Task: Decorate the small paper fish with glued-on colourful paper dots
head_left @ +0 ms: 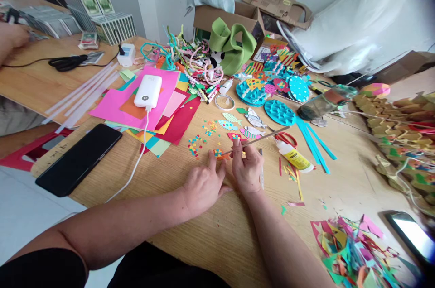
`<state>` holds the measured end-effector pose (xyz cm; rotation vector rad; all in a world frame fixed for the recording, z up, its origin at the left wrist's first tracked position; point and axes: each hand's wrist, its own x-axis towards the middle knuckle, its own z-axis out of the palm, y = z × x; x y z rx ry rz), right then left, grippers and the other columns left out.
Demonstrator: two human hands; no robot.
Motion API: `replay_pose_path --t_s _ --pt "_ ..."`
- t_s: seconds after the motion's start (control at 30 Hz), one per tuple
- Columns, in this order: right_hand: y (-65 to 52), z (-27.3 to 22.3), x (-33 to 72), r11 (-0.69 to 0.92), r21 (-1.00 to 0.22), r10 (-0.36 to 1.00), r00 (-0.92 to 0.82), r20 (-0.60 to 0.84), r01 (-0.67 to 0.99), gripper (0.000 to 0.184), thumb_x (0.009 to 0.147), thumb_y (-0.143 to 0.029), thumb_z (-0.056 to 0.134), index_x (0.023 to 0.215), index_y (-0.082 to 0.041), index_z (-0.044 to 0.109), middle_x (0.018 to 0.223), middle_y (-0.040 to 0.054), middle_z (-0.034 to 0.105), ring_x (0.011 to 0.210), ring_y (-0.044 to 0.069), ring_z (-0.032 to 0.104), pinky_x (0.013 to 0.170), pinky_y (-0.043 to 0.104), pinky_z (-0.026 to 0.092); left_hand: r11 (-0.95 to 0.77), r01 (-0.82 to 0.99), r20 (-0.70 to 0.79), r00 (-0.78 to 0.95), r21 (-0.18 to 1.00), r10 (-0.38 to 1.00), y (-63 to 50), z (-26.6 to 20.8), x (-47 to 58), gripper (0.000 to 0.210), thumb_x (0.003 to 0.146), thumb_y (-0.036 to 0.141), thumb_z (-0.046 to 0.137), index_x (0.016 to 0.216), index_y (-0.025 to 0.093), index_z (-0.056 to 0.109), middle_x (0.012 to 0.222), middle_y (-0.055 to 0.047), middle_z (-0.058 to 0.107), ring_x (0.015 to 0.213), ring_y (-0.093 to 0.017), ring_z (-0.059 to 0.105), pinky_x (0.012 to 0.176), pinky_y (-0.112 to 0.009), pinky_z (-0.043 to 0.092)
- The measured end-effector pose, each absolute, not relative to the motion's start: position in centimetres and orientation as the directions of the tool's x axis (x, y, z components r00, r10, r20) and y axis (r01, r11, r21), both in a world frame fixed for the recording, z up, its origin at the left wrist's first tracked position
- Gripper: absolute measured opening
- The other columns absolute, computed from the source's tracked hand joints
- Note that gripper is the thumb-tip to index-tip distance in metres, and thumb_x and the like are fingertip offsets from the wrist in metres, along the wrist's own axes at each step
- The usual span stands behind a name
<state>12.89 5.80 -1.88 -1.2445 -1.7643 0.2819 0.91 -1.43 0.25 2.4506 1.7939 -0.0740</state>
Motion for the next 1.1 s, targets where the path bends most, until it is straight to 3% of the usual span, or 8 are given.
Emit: replay_pose_path --t_s 0.2,0.53,0.8,1.1 --pt "5.94 -2.25 12.90 0.436 -0.626 0.851 -0.069 0.521 0.646 0.037 0.096 -0.038 0.047 0.063 -0.021 0.050 0.058 0.0010 0.060 0.052 0.012 0.053 0.051 0.025 0.038 -0.289 0.955 -0.101 0.294 0.059 0.951 -1.43 0.34 0.97 0.067 0.089 0.055 0.052 0.142 0.016 0.041 0.143 -0.031 0.040 0.073 -0.025 0.069 0.061 -0.035 0.053" --pt "5.29 -1.37 13.13 0.277 -0.766 0.940 0.003 0.342 0.580 0.037 0.095 -0.043 0.045 0.069 -0.020 0.055 0.059 0.0025 0.068 0.052 0.014 0.063 0.051 0.023 0.045 -0.292 0.955 -0.116 0.297 0.062 0.948 -1.39 0.45 0.92 0.066 0.089 0.056 0.050 0.142 0.018 0.042 0.144 -0.031 0.038 0.076 -0.025 0.070 0.065 -0.035 0.053" --pt "5.44 -1.72 13.09 0.249 -0.774 0.943 0.035 0.330 0.583 0.037 0.095 -0.043 0.046 0.068 -0.020 0.056 0.059 0.0028 0.069 0.052 0.015 0.065 0.052 0.025 0.047 -0.296 0.954 -0.141 0.299 0.042 0.944 -1.37 0.53 0.94 0.065 0.091 0.055 0.048 0.145 0.019 0.039 0.145 -0.030 0.038 0.076 -0.025 0.070 0.064 -0.035 0.054" --pt "5.29 -2.27 12.82 0.334 -0.725 0.899 0.027 0.437 0.603 0.039 0.094 -0.043 0.049 0.063 -0.021 0.056 0.058 0.0025 0.068 0.051 0.013 0.063 0.050 0.023 0.046 -0.316 0.949 -0.132 0.313 -0.007 0.941 -1.35 0.42 0.90 0.065 0.092 0.055 0.047 0.146 0.020 0.038 0.145 -0.031 0.038 0.074 -0.024 0.070 0.061 -0.035 0.054"
